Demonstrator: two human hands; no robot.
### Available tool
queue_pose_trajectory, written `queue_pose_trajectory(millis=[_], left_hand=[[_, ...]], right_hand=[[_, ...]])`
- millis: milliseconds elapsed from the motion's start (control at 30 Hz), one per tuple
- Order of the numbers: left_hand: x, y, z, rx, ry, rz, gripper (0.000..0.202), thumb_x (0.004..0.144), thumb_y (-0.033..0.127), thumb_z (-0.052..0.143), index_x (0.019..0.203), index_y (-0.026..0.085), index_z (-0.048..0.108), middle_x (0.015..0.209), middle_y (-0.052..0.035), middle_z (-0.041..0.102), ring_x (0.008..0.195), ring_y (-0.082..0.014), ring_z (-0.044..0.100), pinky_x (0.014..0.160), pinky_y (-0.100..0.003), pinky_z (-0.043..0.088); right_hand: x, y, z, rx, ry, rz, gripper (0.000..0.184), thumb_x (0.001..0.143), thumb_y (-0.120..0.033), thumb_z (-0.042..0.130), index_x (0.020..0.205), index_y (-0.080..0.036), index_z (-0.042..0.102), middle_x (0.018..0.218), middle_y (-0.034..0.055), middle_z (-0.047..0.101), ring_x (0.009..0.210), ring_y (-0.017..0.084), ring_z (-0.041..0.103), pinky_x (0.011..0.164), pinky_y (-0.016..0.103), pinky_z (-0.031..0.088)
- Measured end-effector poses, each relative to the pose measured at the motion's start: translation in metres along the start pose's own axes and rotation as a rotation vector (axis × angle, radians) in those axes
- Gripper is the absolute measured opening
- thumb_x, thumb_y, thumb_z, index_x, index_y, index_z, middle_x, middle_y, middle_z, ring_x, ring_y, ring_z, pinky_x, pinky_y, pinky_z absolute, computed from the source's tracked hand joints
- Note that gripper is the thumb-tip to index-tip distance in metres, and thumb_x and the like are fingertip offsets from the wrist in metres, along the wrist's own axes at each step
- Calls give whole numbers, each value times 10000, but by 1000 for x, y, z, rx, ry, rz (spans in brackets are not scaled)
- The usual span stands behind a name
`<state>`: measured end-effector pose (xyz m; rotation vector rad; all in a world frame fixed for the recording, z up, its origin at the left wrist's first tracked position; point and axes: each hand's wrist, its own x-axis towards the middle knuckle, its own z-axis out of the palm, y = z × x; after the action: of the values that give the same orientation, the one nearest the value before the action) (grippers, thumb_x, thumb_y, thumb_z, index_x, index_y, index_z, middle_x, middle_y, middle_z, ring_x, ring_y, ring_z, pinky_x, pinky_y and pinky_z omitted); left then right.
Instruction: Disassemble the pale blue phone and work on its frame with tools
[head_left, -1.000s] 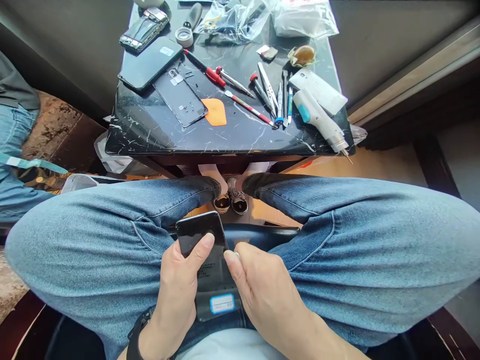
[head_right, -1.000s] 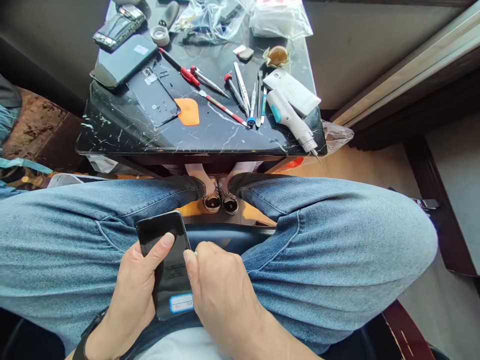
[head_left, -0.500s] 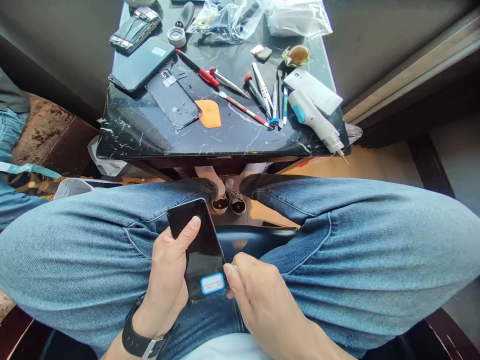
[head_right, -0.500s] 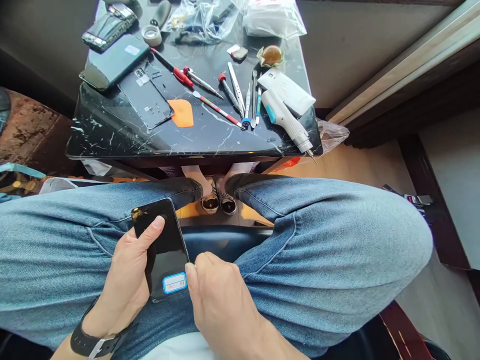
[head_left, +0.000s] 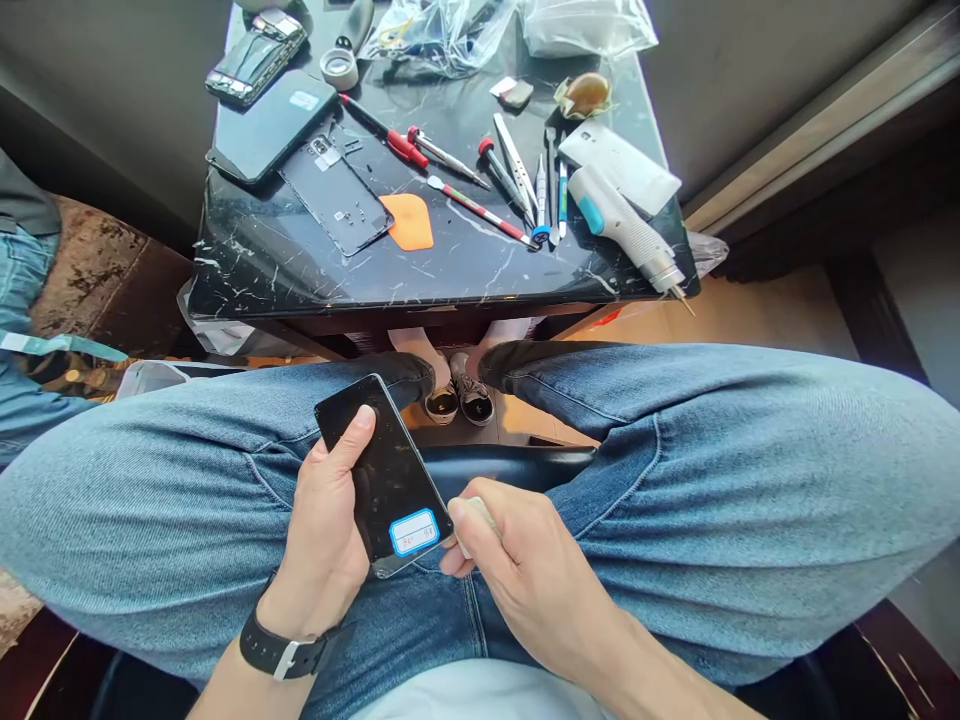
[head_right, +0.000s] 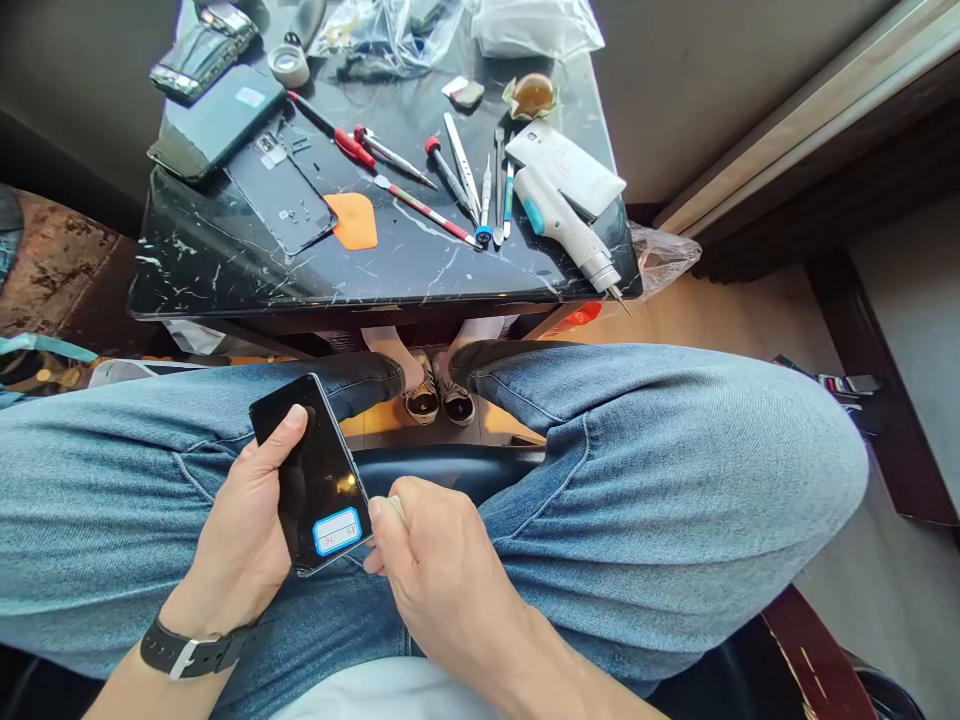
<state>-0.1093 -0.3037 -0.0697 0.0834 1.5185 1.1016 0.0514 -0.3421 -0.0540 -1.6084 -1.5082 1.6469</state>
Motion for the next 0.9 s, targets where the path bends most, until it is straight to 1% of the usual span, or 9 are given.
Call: queue_pose_trajectory(millis=[133,233,367,467,567,633,733,833,900], left_hand=[[-2,-1,4,-45,67,15,311,733,409,839,854,167,684,758,3,725,662,-160,701,667,-266,589],[-3,-3,8,-96,95,44,295,733,387,846,791,169,656,743,14,711,699,-156,702,689,-258,594],[-3,-5,13,-160,198,139,215,764,307,829,842,173,680,829,16,738,710,-130,695,672,-238,600],[-2,-4,15,-233,261,157,155,817,285,781,876,178,685,850,14,740,707,-131,695,632,-248,605],[-2,-3,17,-275,267,159,188,822,310,777,930,187,685,919,8,740,754,-145,699,677,-290,624],[-1,-2,19,-282,271,172,205,819,317,780,957,195,689,999,1,742,823,-153,703,729,-298,627],[-1,-3,22,-300,275,215,194,821,309,778,976,216,709,1080,5,744,921,-163,705,779,-292,623],[0,-4,25,-303,245,315,183,817,312,780,980,244,731,1092,25,746,984,-170,702,816,-282,614],[0,-6,26,-292,249,393,177,810,311,787,969,250,739,1083,35,746,990,-161,696,828,-268,606]], right_hand=[[2,1,8,147,87,65,423,1035,-407,391,702,-208,560,634,14,704,607,156,695,604,248,512],[5,3,16,269,156,99,444,1028,-447,397,688,-210,554,626,22,703,599,164,707,608,250,553],[14,5,24,347,261,115,448,1016,-473,420,658,-221,513,587,12,675,575,166,700,591,253,572],[21,5,26,370,305,95,444,1016,-464,430,653,-220,508,581,2,658,573,161,690,609,259,573],[24,6,30,418,324,72,439,1017,-469,437,673,-214,532,627,4,661,613,158,684,635,263,571],[24,6,35,442,367,61,433,1021,-478,430,698,-213,544,656,5,656,632,154,666,630,259,559],[24,8,42,392,465,44,432,1034,-469,405,712,-214,542,672,-1,638,636,143,625,622,252,515],[26,9,45,282,520,39,432,1045,-440,381,709,-216,534,668,-8,620,622,135,591,610,253,466],[28,8,44,213,534,42,429,1045,-421,387,692,-217,520,647,-11,608,602,134,570,601,258,441]])
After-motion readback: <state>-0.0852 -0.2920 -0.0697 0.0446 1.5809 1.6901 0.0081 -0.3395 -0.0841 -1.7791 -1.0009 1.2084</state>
